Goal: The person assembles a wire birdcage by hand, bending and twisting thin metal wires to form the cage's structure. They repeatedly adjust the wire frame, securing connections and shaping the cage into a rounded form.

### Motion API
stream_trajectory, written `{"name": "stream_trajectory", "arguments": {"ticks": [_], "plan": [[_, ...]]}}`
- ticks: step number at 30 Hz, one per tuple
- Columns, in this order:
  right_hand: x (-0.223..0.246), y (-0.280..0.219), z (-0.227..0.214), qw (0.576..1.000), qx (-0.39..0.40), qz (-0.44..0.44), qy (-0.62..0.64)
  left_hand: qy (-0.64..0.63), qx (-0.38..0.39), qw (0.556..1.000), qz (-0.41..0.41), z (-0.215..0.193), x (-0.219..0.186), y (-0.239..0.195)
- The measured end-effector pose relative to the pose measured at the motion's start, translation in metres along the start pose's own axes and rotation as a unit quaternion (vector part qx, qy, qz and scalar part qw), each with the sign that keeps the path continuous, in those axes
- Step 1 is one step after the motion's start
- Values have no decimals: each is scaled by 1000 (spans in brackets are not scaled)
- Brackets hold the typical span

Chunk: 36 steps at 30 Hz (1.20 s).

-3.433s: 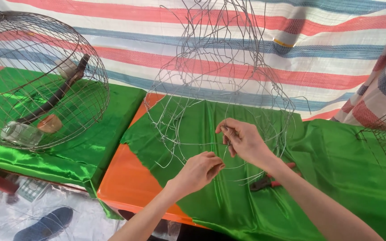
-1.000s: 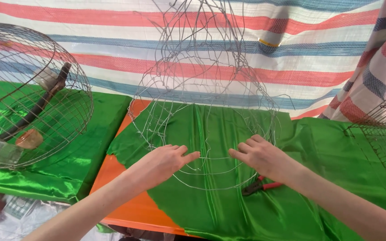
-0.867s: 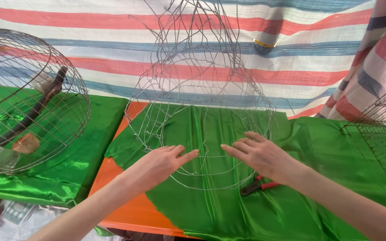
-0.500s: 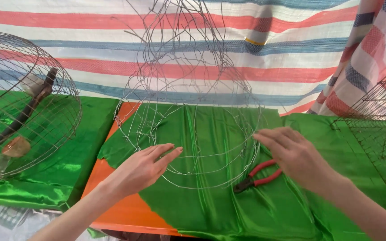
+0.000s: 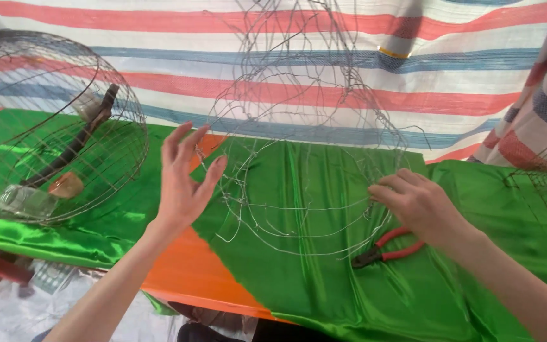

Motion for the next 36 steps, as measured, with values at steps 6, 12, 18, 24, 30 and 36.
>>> {"name": "stream_trajectory", "arguments": {"ticks": [6,12,18,24,30,36], "plan": [[-8,0,1,999,23,38,-24,-54,9,990,-129,14,28,-12],[53,24,-40,998,-28,-25,-41,-114,23,953,-280,23,69,-17],[75,35,-6,998,-47,-51,-1,-228,48,911,-341,41,86,-32],[88,38,-6,998,-6,-67,-4,-209,105,921,-311,47,83,-30],[99,39,2,997,11,-80,6,-145,66,934,-319,62,89,-23],[86,35,24,996,19,-76,35,-165,27,937,-308,57,83,-17]]}}
Point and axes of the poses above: each hand's wrist, its own y-axis towards the middle knuckle, its own z-axis out of the palm, x = y × z, the point moved 8 cm from there along y, towards the middle knuckle, and after that the axes turned 6 degrees about y, right-handed, at the moved point
